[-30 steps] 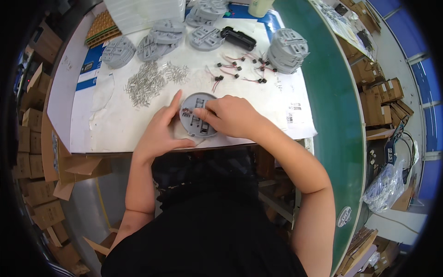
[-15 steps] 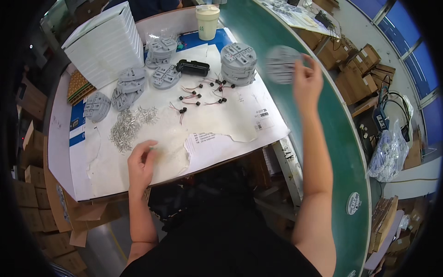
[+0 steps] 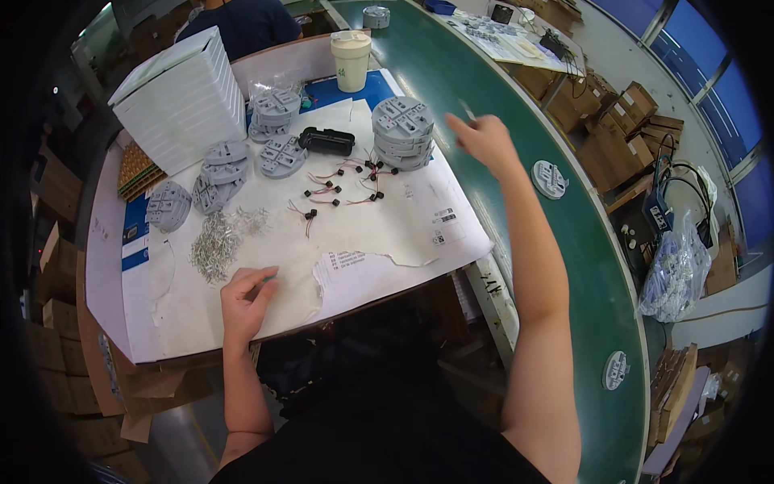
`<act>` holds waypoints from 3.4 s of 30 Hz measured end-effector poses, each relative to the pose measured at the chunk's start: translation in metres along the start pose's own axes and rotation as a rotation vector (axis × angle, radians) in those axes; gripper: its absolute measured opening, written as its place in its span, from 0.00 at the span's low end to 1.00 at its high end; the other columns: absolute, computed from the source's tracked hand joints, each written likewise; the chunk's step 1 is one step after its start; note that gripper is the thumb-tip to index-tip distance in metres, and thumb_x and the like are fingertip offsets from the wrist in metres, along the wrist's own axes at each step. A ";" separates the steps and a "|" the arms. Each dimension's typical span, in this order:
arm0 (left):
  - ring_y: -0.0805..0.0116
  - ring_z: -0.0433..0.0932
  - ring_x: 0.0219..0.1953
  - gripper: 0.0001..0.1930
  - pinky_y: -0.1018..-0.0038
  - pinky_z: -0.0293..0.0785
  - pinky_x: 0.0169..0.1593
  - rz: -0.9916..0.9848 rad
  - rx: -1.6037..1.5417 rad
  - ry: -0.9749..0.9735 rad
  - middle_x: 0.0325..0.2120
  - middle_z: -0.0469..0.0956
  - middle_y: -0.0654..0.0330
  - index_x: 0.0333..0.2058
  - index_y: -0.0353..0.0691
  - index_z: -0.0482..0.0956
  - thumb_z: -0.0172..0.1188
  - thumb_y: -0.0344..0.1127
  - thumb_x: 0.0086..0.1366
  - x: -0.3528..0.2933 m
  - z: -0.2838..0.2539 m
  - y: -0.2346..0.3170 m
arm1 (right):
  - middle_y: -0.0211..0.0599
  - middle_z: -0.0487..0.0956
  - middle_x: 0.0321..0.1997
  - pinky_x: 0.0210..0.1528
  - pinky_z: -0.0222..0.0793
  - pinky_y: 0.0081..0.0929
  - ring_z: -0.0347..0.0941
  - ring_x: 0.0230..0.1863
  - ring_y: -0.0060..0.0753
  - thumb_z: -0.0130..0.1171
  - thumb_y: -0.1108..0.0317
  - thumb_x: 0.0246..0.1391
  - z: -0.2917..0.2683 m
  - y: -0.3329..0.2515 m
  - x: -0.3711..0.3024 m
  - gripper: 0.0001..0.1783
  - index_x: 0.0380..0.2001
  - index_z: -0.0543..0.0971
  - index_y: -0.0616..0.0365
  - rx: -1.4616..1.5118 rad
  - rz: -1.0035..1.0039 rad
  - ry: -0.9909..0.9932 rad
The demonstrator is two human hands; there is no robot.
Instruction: Assembling small electrical components into circular grey plastic housings at an industrial workbench.
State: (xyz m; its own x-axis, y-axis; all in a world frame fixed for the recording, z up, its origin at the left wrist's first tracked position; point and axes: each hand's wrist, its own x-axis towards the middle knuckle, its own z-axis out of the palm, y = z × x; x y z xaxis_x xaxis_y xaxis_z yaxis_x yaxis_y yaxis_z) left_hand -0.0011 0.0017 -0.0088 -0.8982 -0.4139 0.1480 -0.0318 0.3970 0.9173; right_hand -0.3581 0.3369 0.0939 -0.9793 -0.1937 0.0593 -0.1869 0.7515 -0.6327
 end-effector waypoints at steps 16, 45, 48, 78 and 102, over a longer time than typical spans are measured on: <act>0.53 0.77 0.56 0.41 0.63 0.73 0.58 0.362 0.023 0.297 0.55 0.78 0.51 0.64 0.41 0.78 0.82 0.42 0.51 0.003 -0.006 0.021 | 0.43 0.81 0.21 0.29 0.72 0.36 0.77 0.23 0.33 0.68 0.60 0.56 0.098 -0.109 -0.111 0.16 0.27 0.86 0.66 -0.072 -0.435 -0.473; 0.52 0.75 0.59 0.44 0.61 0.71 0.64 0.255 0.274 -0.107 0.58 0.77 0.56 0.62 0.49 0.80 0.85 0.44 0.41 -0.004 -0.008 -0.001 | 0.40 0.87 0.39 0.46 0.78 0.40 0.84 0.44 0.45 0.68 0.66 0.52 0.197 -0.161 -0.070 0.08 0.35 0.85 0.56 -0.162 -0.687 -0.575; 0.53 0.75 0.59 0.45 0.61 0.71 0.64 0.253 0.269 -0.105 0.58 0.77 0.56 0.62 0.49 0.80 0.85 0.44 0.41 -0.004 -0.008 -0.002 | 0.40 0.87 0.39 0.46 0.78 0.39 0.84 0.43 0.44 0.67 0.67 0.52 0.190 -0.166 -0.071 0.07 0.35 0.85 0.56 -0.235 -0.705 -0.642; 0.52 0.76 0.59 0.48 0.60 0.71 0.63 0.175 0.275 -0.084 0.58 0.76 0.58 0.63 0.46 0.76 0.85 0.44 0.40 -0.001 -0.001 0.005 | 0.36 0.81 0.32 0.34 0.72 0.26 0.76 0.31 0.23 0.74 0.69 0.51 0.168 -0.151 -0.117 0.14 0.37 0.81 0.64 0.077 -0.226 -0.744; 0.54 0.87 0.36 0.14 0.63 0.81 0.42 0.173 0.215 -0.186 0.34 0.86 0.49 0.50 0.37 0.82 0.67 0.30 0.67 0.051 0.006 0.031 | 0.33 0.79 0.40 0.25 0.76 0.31 0.81 0.27 0.32 0.72 0.66 0.55 0.183 -0.069 -0.185 0.15 0.46 0.83 0.55 -0.038 -1.179 -0.044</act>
State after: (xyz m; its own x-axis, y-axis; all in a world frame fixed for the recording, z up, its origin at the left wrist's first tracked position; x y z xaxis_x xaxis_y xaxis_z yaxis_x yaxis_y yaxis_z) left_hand -0.0504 -0.0023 0.0252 -0.9624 -0.1765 0.2063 0.0541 0.6200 0.7827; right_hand -0.1497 0.2052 -0.0147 -0.1968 -0.8019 0.5642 -0.9770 0.1120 -0.1815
